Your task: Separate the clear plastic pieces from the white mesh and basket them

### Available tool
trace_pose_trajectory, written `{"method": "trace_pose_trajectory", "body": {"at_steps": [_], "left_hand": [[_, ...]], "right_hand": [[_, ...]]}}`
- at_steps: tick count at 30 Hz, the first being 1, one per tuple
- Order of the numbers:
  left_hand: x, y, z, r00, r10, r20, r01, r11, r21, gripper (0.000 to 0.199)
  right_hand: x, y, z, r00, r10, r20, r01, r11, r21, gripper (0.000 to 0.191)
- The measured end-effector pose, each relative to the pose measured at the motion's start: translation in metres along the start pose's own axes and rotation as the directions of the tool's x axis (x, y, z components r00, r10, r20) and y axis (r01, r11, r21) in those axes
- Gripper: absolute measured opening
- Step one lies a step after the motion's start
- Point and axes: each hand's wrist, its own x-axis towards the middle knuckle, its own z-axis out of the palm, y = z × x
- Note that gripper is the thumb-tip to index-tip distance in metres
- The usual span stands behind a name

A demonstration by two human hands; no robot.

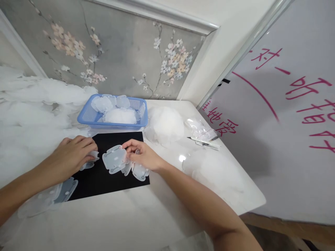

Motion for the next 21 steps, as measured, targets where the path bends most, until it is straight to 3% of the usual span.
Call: {"method": "trace_pose_trajectory", "body": {"at_steps": [2,4,5,8,9,11,13,15,18,21], "left_hand": [[0.001,0.000,-0.002,1.000,-0.011,-0.009,0.011,0.999,-0.048,0.017],[0.003,0.001,-0.006,0.999,-0.043,-0.027,0.039,0.992,-0.118,0.018],[0.004,0.003,-0.009,0.997,-0.066,-0.048,0.057,0.985,-0.161,0.019],[0.004,0.014,-0.021,0.976,-0.151,-0.157,0.099,0.950,-0.297,0.020],[0.003,0.019,-0.025,0.963,-0.201,-0.177,0.131,0.931,-0.342,0.022],[0.000,0.030,-0.031,0.932,-0.331,-0.148,0.237,0.865,-0.443,0.026],[-0.003,0.040,-0.033,0.891,-0.454,-0.030,0.352,0.730,-0.586,0.028],[-0.005,0.046,-0.029,0.864,-0.486,0.134,0.417,0.540,-0.731,0.030],[-0.004,0.050,-0.015,0.846,-0.427,0.320,0.464,0.293,-0.836,0.033],[-0.002,0.050,0.000,0.845,-0.382,0.374,0.472,0.203,-0.858,0.035]], "right_hand": [[0.001,-0.001,0.002,0.999,-0.017,-0.051,0.017,1.000,0.006,0.021],[0.002,-0.003,0.005,0.969,-0.069,-0.236,0.086,0.994,0.063,0.019],[0.002,-0.005,0.005,0.924,-0.089,-0.371,0.137,0.985,0.106,0.019],[0.003,-0.012,-0.002,0.714,-0.016,-0.700,0.252,0.938,0.236,0.019],[0.003,-0.014,-0.006,0.673,0.045,-0.738,0.249,0.926,0.283,0.020],[0.004,-0.016,-0.017,0.646,0.163,-0.746,0.202,0.905,0.373,0.025],[0.006,-0.015,-0.029,0.642,0.235,-0.730,0.165,0.887,0.431,0.030],[0.007,-0.012,-0.038,0.657,0.242,-0.714,0.180,0.869,0.461,0.028],[0.006,-0.013,-0.041,0.751,0.201,-0.629,0.184,0.851,0.492,0.025],[0.001,-0.023,-0.026,0.862,0.195,-0.468,0.059,0.878,0.474,0.028]]}}
